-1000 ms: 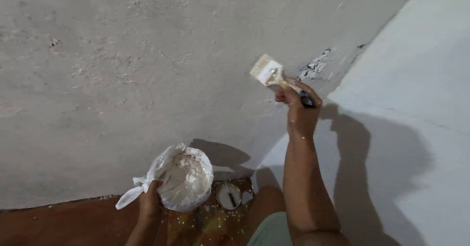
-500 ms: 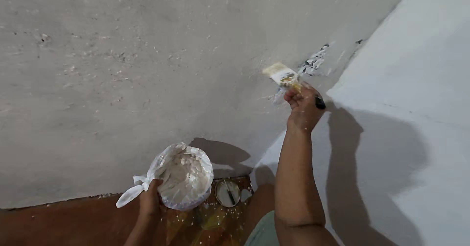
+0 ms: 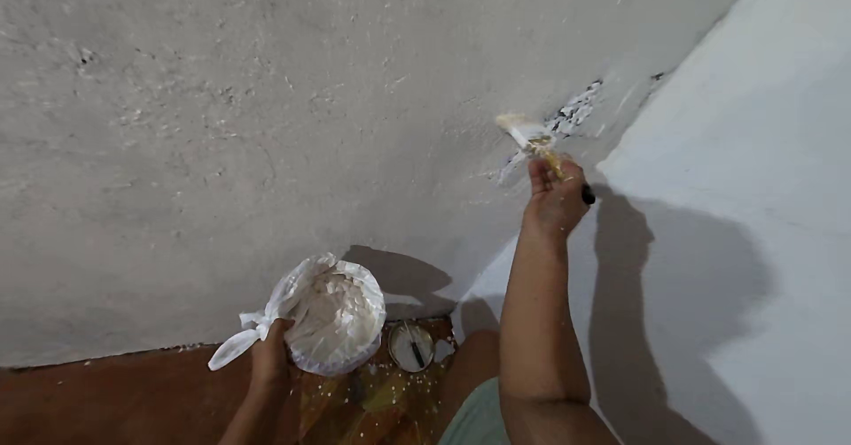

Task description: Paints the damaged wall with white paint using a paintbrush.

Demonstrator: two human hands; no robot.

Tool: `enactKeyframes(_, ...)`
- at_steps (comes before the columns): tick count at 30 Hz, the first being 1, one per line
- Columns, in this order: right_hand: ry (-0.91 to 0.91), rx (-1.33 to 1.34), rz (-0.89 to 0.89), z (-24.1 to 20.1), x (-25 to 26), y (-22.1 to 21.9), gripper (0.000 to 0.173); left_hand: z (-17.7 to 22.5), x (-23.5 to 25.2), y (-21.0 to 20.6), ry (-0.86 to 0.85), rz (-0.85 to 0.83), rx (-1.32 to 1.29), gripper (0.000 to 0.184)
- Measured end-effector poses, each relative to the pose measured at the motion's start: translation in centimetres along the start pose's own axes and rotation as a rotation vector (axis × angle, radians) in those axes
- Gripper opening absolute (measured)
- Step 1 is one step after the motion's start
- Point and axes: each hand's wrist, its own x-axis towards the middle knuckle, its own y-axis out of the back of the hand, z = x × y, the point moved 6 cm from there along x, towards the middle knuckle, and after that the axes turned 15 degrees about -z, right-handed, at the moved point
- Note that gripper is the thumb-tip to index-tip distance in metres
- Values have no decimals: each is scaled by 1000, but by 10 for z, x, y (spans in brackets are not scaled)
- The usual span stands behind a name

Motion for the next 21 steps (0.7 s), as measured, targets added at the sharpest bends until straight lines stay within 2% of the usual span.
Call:
enactKeyframes(3,105,-27,-38,-20,2,5,28,3,0,-1,10,11,-6,21)
enactKeyframes(8,-10,-70,-83,23,3,5,17,-4,3,0,24,15,37,21)
enactKeyframes(11,-84,-169,-181,13,-11,9,19,-3,1,-4,27,9,35,18)
enactKeyframes(13,3,-141,-121,-4,-6,14,14,-4,1,-7,25,-2,33,18)
enactKeyframes(15,92,-77,-50,-8,5,15,21,-7,2,-6,25,-4,45,18)
enactKeyframes(16,101,-52,-38,-3,9,15,25,-9,2,-7,31,-1,52,19)
enactKeyframes(18,59,-38,-15,18,9,15,18,-10,3,-8,44,4,63,23)
enactKeyframes(21,-42,-90,-63,49,-17,26,17,-11,5,-8,50,-4,80,27)
